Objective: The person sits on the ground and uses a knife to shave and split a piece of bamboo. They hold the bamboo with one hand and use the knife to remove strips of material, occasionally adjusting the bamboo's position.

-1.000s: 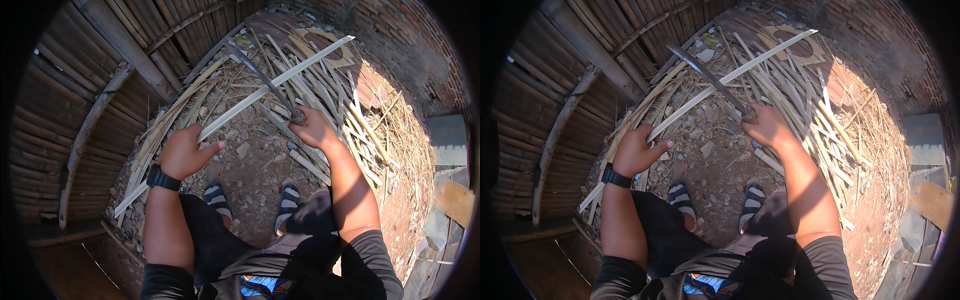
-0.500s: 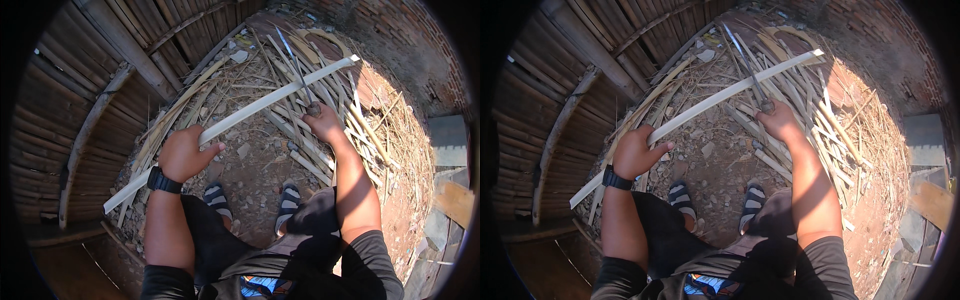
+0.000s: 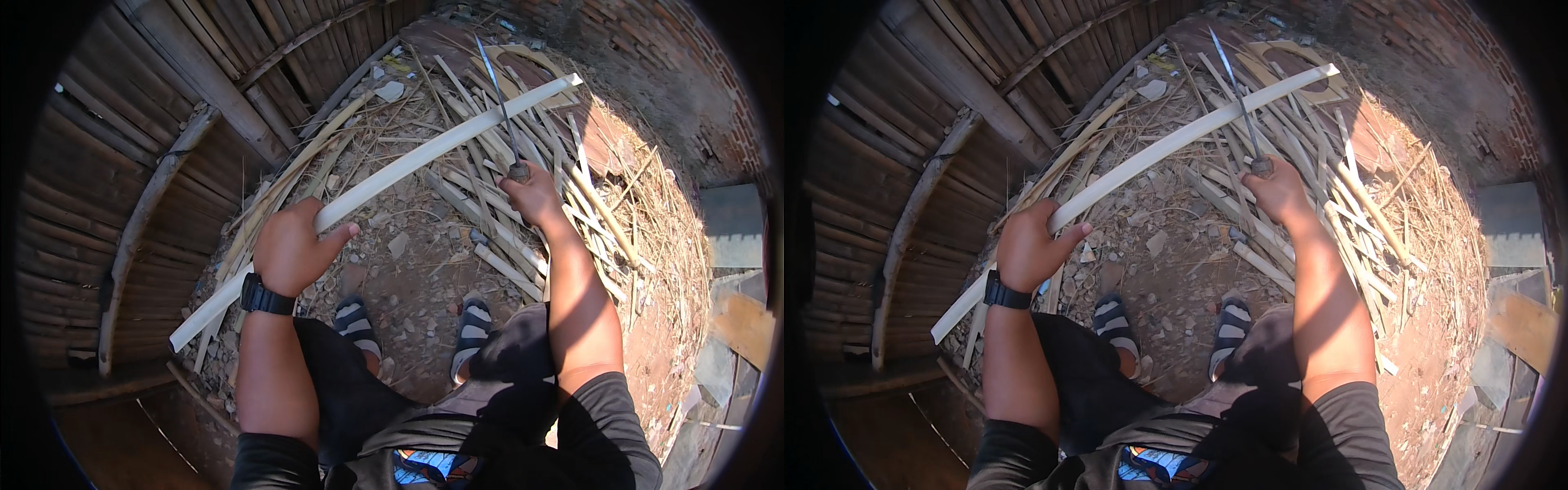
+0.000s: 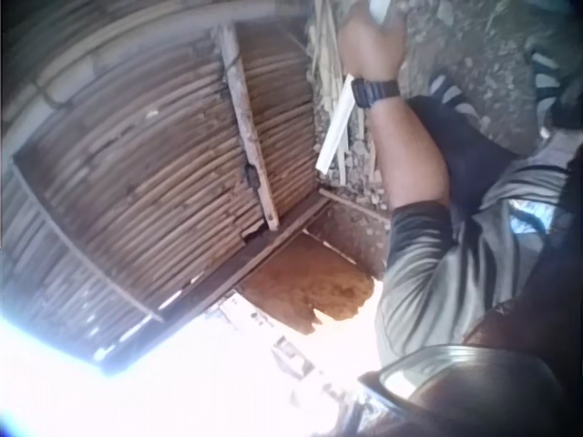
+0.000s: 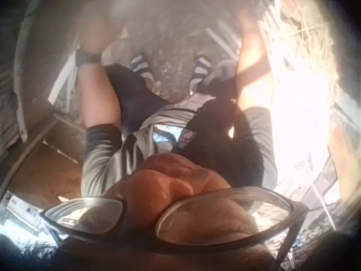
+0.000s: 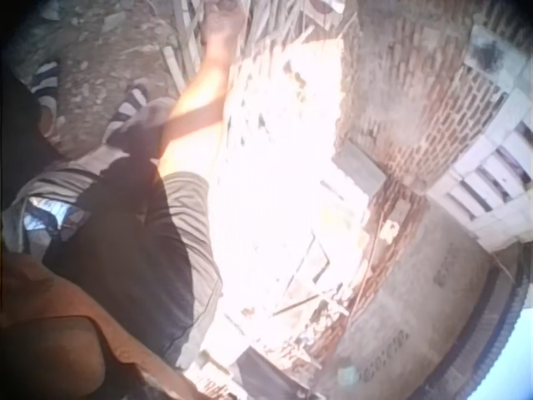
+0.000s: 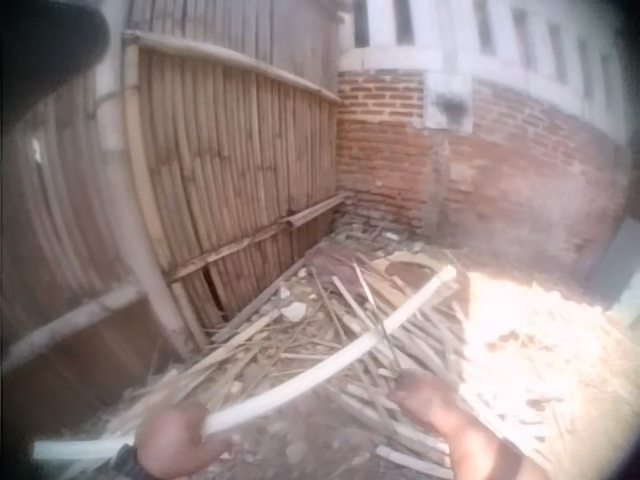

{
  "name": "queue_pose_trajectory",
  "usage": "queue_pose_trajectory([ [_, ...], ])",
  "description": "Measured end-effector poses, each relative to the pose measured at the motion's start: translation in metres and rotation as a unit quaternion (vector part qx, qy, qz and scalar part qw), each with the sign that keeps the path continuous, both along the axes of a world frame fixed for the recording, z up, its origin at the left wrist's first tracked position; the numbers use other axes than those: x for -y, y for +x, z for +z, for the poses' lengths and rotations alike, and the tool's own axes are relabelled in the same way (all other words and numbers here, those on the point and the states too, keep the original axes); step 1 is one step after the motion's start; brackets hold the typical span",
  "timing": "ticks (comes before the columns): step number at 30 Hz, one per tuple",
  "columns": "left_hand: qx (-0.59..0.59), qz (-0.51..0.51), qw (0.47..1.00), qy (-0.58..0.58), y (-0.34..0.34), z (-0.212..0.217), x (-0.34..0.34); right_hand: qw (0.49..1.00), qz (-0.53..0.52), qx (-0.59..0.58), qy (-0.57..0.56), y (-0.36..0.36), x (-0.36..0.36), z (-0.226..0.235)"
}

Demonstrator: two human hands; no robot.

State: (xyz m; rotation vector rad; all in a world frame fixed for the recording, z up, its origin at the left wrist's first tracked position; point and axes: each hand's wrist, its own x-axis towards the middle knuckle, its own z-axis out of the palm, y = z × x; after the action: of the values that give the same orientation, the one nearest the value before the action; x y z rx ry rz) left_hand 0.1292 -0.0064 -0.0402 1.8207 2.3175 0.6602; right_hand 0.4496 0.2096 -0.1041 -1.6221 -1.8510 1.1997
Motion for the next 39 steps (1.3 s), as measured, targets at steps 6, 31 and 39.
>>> queue_pose_trajectory([
  [6, 0.033, 0.01, 0.999, -0.014, 0.008, -0.002, -0.005, 0.92, 0.28, 0.141, 0.236, -0.037, 0.039, 0.014],
  [31, 0.042, 0.03, 0.999, -0.017, -0.006, 0.002, -0.001, 0.993, 0.048, 0.048, 0.093, -0.01, 0.001, -0.011],
  [39, 0.081, 0.051, 0.995, -0.001, 0.0, 0.001, -0.001, 0.949, 0.246, 0.124, 0.152, -0.058, 0.052, 0.011],
])
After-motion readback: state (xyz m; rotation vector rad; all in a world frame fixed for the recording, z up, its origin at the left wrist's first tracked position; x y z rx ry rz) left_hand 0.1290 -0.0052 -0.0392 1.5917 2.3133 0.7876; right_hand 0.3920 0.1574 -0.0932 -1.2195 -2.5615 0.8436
